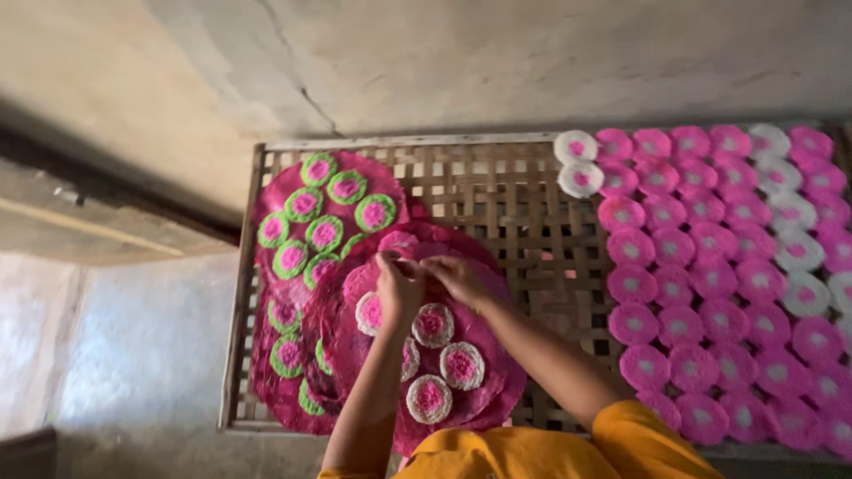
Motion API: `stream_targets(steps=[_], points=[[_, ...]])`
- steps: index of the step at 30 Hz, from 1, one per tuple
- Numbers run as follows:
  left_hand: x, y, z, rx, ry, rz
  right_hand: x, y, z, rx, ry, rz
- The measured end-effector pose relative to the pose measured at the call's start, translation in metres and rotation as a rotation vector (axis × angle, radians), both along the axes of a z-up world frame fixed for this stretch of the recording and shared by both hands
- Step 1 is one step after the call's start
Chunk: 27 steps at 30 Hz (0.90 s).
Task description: The person is arranging pink and green circular disks onto a mesh rack by hand, placing them one by one to form rows.
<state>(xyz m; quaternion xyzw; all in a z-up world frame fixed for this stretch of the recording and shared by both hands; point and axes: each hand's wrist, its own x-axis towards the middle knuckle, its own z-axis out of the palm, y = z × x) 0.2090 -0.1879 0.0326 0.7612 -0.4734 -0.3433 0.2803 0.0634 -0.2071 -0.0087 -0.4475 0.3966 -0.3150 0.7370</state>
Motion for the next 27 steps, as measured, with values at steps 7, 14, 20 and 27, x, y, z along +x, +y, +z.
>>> stream_targets(steps=[7,14,20,27], points=[[-0.048,0.009,0.019,-0.274,0.366,-0.262,-0.101,-0.035,-0.035,-0.078,0.191,-0.111],[-0.006,0.072,0.026,-0.157,-0.101,-0.404,-0.203,-0.076,-0.076,-0.355,0.636,-0.321],[0.006,0.075,0.027,-0.118,-0.358,-0.417,-0.094,-0.056,-0.038,-0.717,0.8,-0.119],[0.006,0.092,0.012,0.075,-0.357,-0.422,-0.066,-0.066,-0.025,-0.556,0.983,0.151]])
